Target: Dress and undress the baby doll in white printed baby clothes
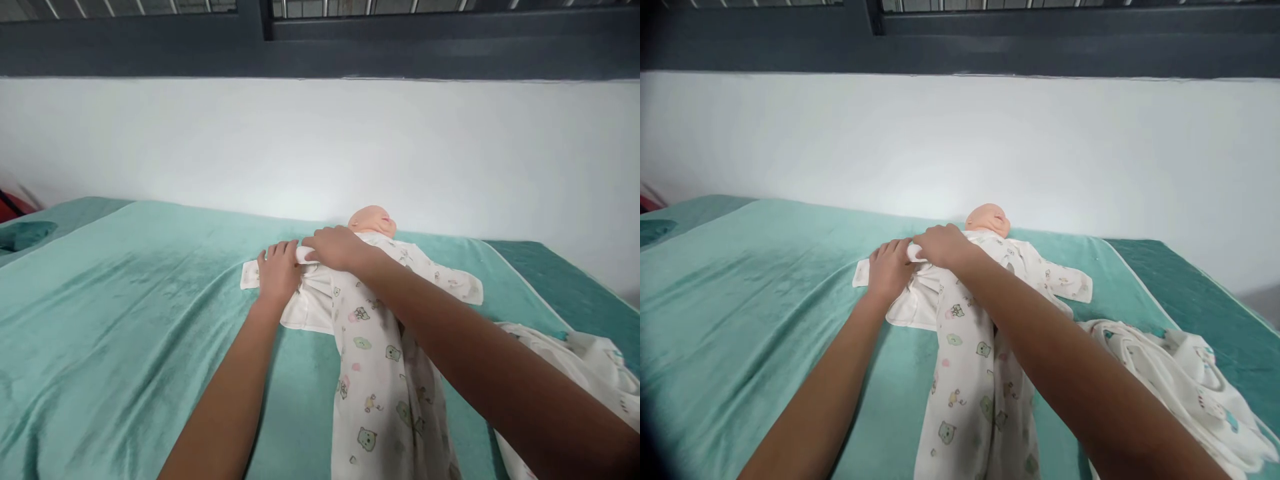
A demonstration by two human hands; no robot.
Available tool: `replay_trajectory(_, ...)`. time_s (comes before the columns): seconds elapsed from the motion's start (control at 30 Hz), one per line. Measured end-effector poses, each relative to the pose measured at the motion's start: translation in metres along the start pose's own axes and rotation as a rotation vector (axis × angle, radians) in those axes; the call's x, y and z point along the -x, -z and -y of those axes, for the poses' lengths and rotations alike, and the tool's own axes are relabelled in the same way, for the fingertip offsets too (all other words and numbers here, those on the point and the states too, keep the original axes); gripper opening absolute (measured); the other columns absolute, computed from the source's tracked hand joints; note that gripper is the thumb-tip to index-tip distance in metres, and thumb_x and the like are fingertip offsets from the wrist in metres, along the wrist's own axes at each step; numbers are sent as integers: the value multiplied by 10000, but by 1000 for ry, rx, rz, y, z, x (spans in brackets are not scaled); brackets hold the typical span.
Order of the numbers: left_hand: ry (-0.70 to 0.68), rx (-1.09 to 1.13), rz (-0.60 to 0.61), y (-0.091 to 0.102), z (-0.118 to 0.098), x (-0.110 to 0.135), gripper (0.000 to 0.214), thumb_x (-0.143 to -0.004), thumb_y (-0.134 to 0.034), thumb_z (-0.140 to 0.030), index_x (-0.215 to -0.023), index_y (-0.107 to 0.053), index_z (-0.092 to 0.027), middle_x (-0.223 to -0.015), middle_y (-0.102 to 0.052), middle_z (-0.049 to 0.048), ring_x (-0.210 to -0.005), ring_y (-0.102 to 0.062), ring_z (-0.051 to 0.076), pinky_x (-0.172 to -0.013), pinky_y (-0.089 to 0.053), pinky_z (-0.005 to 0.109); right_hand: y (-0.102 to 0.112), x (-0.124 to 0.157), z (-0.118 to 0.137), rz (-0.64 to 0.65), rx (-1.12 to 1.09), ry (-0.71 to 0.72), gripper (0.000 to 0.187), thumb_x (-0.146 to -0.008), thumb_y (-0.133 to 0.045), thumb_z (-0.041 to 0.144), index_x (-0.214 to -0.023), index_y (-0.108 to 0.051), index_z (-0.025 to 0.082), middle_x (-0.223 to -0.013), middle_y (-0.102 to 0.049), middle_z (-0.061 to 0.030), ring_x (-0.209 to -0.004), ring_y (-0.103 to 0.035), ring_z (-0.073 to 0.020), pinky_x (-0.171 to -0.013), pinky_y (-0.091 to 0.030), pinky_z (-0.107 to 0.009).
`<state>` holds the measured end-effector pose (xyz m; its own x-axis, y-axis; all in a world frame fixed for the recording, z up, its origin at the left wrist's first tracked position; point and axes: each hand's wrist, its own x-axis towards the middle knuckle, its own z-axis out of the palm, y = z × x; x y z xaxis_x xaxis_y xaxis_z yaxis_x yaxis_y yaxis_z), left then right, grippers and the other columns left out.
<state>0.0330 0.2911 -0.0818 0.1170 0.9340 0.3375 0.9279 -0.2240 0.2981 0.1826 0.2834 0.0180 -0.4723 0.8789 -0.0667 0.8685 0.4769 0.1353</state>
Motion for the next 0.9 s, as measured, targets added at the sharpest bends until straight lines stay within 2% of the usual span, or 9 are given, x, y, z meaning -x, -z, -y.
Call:
replay_trajectory(0.07,-42,-18,40,-1,-1,-1,424,-894,-589,-278,-1312,-525,-250,-1312,-651,100,-1265,-551,305,-1131,-336,490,-4,-7,4,13,-31,9,269,-996,-488,346,-1187,-649,245,-1065,-726,-89,-1020,-653,-259,-784,-401,-339)
replay_trajectory(0.23,30,-84,96,-3,4,-3,247,-934,-505,-258,-1176,-556,-245,-1246,-667,102,-1182,-591,317,-950,-453,450,-8,-13,0,52,-119,25,293,-967,-525,340,-1220,-635,240,-1185,-705,-92,-1062,-648,-268,-794,-460,-345)
replay_trajectory(0.3,62,-109,77,-2,6,-3,224,-951,-470,-264,-1154,-559,-234,-1227,-668,116,-1174,-589,331,-936,-455,464,-6,-5,-10,1,-209,14,359,-964,-526,348,-1301,-604,249,-1289,-673,-91,-1153,-622,-277,-877,-478,-376)
replay_trajectory(0.4,122,-117,42,-1,9,-3,223,-958,-435,-241,-1143,-559,-223,-1211,-667,135,-1180,-581,343,-950,-447,482,-7,21,-32,-174,-453,-48,417,-977,-492,383,-1361,-580,247,-1420,-610,-79,-1272,-570,-257,-1030,-448,-398)
replay_trajectory(0.5,176,-121,10,-2,8,-3,242,-947,-416,-205,-1142,-559,-215,-1216,-659,147,-1195,-574,348,-969,-443,498,-23,59,-54,-402,-701,-229,413,-996,-416,415,-1315,-621,252,-1433,-607,-55,-1271,-578,-235,-1057,-449,-396)
replay_trajectory(0.6,197,-139,11,-5,7,-1,257,-943,-404,-193,-1150,-556,-197,-1220,-651,158,-1212,-575,338,-1056,-403,507,-59,96,-73,-571,-750,-524,453,-972,-417,375,-1353,-604,216,-1428,-612,-76,-1290,-567,-248,-1085,-436,-425)
replay_trajectory(0.73,163,-146,44,-7,7,1,315,-946,-421,-224,-1239,-517,-161,-1281,-622,180,-1270,-559,328,-1186,-273,520,-105,127,-94,-571,-511,-656,498,-879,-440,220,-1332,-646,203,-1377,-653,-83,-1286,-564,-282,-1130,-386,-460)
replay_trajectory(0.8,154,-132,60,-8,8,1,381,-943,-437,-247,-1309,-481,-150,-1327,-597,197,-1306,-537,334,-1193,-264,527,-116,134,-103,-592,-481,-774,513,-844,-452,202,-1307,-670,229,-1349,-674,-67,-1251,-589,-291,-1096,-418,-458)
replay_trajectory(0.9,160,-102,87,-9,10,-1,473,-928,-455,-271,-1381,-440,-136,-1379,-565,210,-1338,-509,357,-1194,-261,551,-118,138,-110,-639,-530,-939,506,-831,-446,210,-1273,-691,246,-1309,-697,-58,-1199,-618,-297,-1018,-470,-445)
